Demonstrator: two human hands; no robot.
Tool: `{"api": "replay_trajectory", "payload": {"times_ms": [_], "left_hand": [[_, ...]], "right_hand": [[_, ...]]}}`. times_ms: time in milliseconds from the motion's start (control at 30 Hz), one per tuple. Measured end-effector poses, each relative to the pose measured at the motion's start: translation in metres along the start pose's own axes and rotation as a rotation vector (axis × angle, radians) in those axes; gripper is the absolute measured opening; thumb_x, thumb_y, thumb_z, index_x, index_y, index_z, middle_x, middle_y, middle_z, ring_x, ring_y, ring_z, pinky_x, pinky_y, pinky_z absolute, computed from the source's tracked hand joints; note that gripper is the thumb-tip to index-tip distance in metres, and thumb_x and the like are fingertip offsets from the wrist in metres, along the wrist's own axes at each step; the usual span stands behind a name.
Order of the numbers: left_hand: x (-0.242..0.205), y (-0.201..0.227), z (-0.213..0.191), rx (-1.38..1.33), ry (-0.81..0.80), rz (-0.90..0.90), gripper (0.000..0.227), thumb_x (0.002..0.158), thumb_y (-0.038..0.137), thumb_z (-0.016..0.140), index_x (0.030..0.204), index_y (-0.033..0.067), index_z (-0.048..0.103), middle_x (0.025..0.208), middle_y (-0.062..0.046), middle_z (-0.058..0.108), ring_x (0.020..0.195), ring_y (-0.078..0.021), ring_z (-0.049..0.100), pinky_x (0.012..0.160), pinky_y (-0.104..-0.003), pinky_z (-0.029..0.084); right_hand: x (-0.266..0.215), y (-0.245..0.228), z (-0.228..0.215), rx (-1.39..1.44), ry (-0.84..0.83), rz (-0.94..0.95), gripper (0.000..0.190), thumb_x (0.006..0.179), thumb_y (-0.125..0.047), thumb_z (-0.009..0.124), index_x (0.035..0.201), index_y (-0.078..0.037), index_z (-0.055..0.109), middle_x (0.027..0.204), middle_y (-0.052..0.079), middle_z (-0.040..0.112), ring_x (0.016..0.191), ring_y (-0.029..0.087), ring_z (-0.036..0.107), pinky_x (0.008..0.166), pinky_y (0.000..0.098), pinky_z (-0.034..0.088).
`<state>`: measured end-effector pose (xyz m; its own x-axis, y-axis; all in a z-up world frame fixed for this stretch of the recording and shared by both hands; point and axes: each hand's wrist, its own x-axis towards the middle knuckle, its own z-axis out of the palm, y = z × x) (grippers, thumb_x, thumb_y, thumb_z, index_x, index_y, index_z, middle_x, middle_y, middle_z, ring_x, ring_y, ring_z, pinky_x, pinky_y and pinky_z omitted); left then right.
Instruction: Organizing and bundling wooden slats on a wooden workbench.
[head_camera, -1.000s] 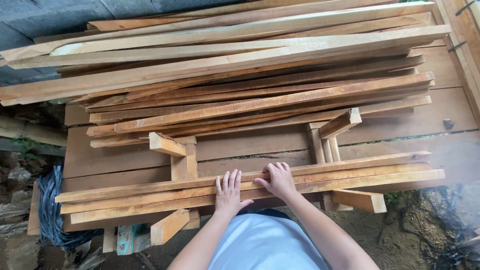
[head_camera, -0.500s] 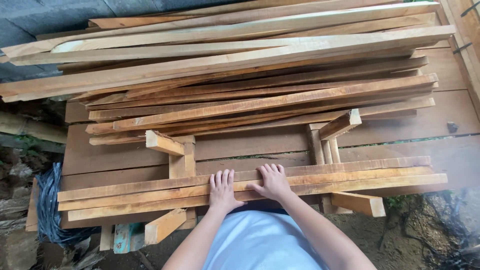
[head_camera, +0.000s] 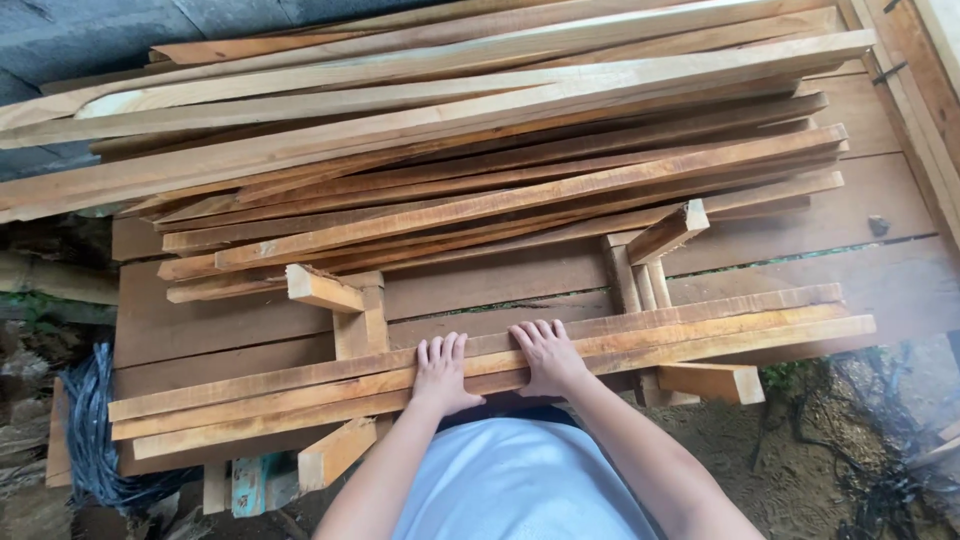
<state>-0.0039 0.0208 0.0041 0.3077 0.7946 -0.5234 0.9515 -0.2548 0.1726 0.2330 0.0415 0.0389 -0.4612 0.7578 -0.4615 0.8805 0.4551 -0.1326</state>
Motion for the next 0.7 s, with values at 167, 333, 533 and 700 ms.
{"api": "replay_trajectory", "payload": {"times_ms": [167, 333, 533, 700], "left_hand": [[-0.006, -0.006, -0.015, -0.026, -0.074, 0.037, 0.126, 0.063, 0.063, 0.084, 0.160, 0.0140, 0.019, 0.160, -0.008, 0.027, 0.147, -0.0297, 0.027, 0.125, -0.055, 0.014], [-0.012, 0.002, -0.023, -0.040, -0.109, 0.013, 0.125, 0.068, 0.058, 0.085, 0.162, 0.0114, 0.016, 0.167, -0.011, 0.016, 0.152, -0.0348, 0.018, 0.127, -0.059, 0.009], [-0.006, -0.001, -0.011, 0.023, -0.072, 0.006, 0.122, 0.068, 0.061, 0.083, 0.161, 0.0129, 0.019, 0.160, -0.008, 0.028, 0.147, -0.0305, 0.028, 0.126, -0.057, 0.014], [0.012, -0.010, 0.005, -0.037, 0.081, 0.033, 0.129, 0.065, 0.093, 0.070, 0.155, 0.0064, 0.036, 0.150, -0.017, 0.042, 0.129, -0.0374, 0.043, 0.113, -0.050, 0.025]], "right_hand": [[-0.004, -0.007, -0.011, 0.024, -0.017, 0.046, 0.116, 0.054, -0.063, 0.076, 0.152, -0.014, 0.036, 0.146, 0.006, 0.046, 0.140, 0.026, 0.039, 0.118, 0.0525, 0.025], [-0.007, -0.013, -0.010, 0.081, -0.029, 0.117, 0.118, 0.053, -0.061, 0.078, 0.153, -0.017, 0.034, 0.150, 0.005, 0.043, 0.145, 0.028, 0.032, 0.124, 0.0605, 0.018], [-0.003, -0.009, 0.001, 0.069, -0.028, 0.095, 0.119, 0.053, -0.065, 0.078, 0.153, -0.016, 0.035, 0.147, 0.005, 0.046, 0.142, 0.027, 0.038, 0.122, 0.0560, 0.023], [0.002, -0.002, 0.014, 0.048, 0.159, 0.017, 0.138, 0.041, -0.076, 0.097, 0.149, -0.010, 0.041, 0.140, 0.014, 0.051, 0.127, 0.034, 0.045, 0.112, 0.0507, 0.025]]}}
